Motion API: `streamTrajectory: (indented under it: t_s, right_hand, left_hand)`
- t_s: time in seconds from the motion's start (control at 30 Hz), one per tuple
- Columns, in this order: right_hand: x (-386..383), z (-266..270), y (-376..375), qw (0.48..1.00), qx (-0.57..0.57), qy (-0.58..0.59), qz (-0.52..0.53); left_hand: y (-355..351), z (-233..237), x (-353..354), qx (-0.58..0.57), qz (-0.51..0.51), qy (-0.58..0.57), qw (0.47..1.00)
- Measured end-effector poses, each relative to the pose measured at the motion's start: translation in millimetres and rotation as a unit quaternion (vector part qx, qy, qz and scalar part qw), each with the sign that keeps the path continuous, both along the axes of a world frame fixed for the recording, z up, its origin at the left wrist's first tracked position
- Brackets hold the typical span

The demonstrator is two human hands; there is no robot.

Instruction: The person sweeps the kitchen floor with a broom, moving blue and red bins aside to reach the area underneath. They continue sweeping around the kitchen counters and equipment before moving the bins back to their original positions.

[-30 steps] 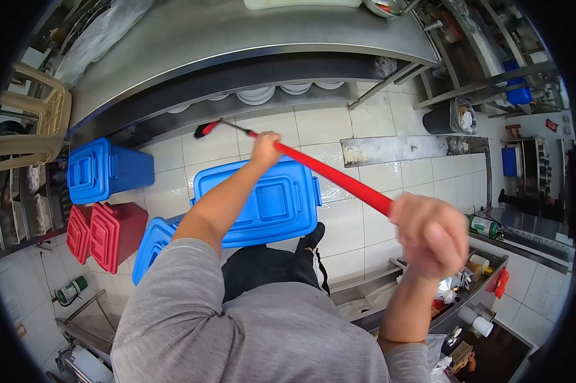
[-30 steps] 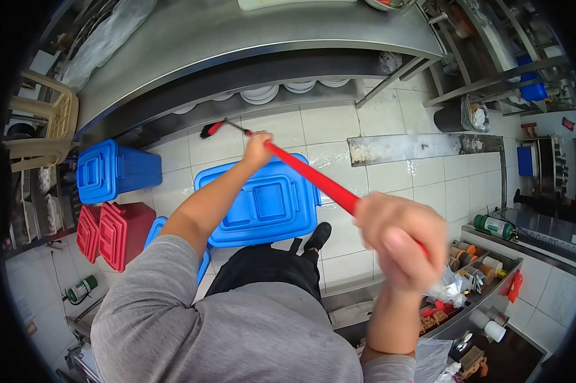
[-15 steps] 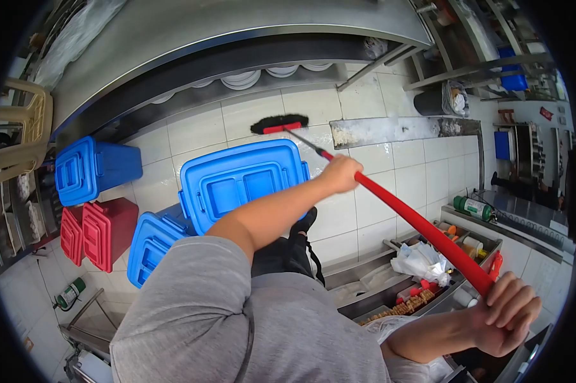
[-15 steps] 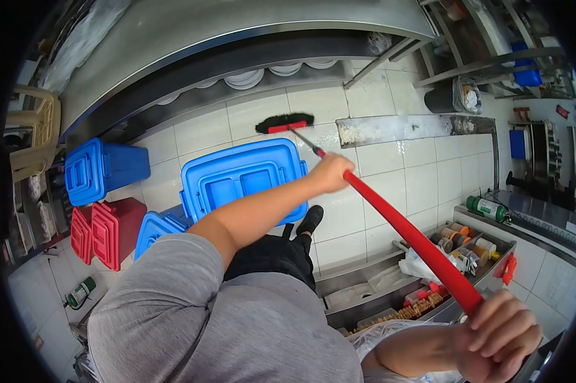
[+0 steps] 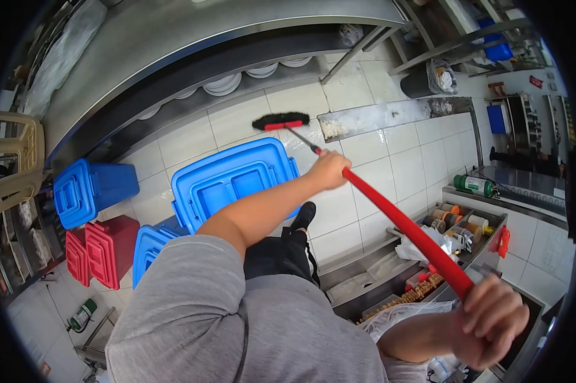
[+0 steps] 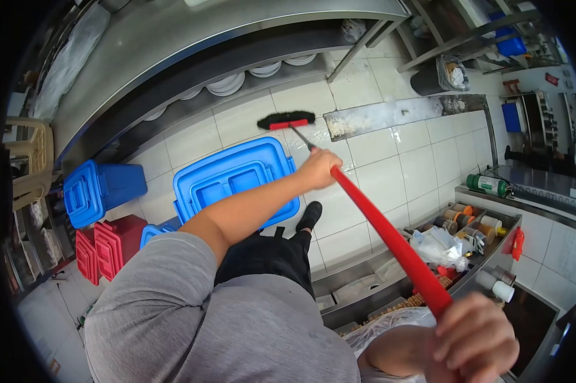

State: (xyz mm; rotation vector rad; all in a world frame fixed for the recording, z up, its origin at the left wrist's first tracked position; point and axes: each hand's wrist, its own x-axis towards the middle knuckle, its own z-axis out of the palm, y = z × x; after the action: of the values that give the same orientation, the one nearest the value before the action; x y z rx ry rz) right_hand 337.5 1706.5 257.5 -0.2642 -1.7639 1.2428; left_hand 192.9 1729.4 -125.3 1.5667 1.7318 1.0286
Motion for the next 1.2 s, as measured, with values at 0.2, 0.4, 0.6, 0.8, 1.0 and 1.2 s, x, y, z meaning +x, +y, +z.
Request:
streamTrajectory:
  t_s: [0.2,0.4,0.6,0.8,1.0,1.2]
  right_hand:
    - [-16,-75,-30,0.993,-0.057,-0.088,-0.060]
    - [75,14,7,0.974,-0.085,-0.119,0.172]
    - [-11,-63,-20,0.987,-0.053,-0.055,-0.140]
    - [-30,-31,8,0.998,-0.062,-0.021,-0.014]
    - [-85,-39,21,0.964,-0.121,-0.042,0.231]
    - [-148,-141,-9,0.885,-0.290,-0.088,0.355]
  left_hand:
    - [51,-53,-47,-0.034,0.120,0.069,0.990]
    - [3,3,25,0.020,-0.063,0.009,0.998]
    - [60,-53,-19,-0.014,0.081,0.036,0.996]
    - [20,-18,-58,0.034,0.118,0.007,0.992]
    - [-101,-33,-138,0.005,0.248,0.076,0.966]
    - [-238,-93,-224,-0.206,0.408,0.135,0.879]
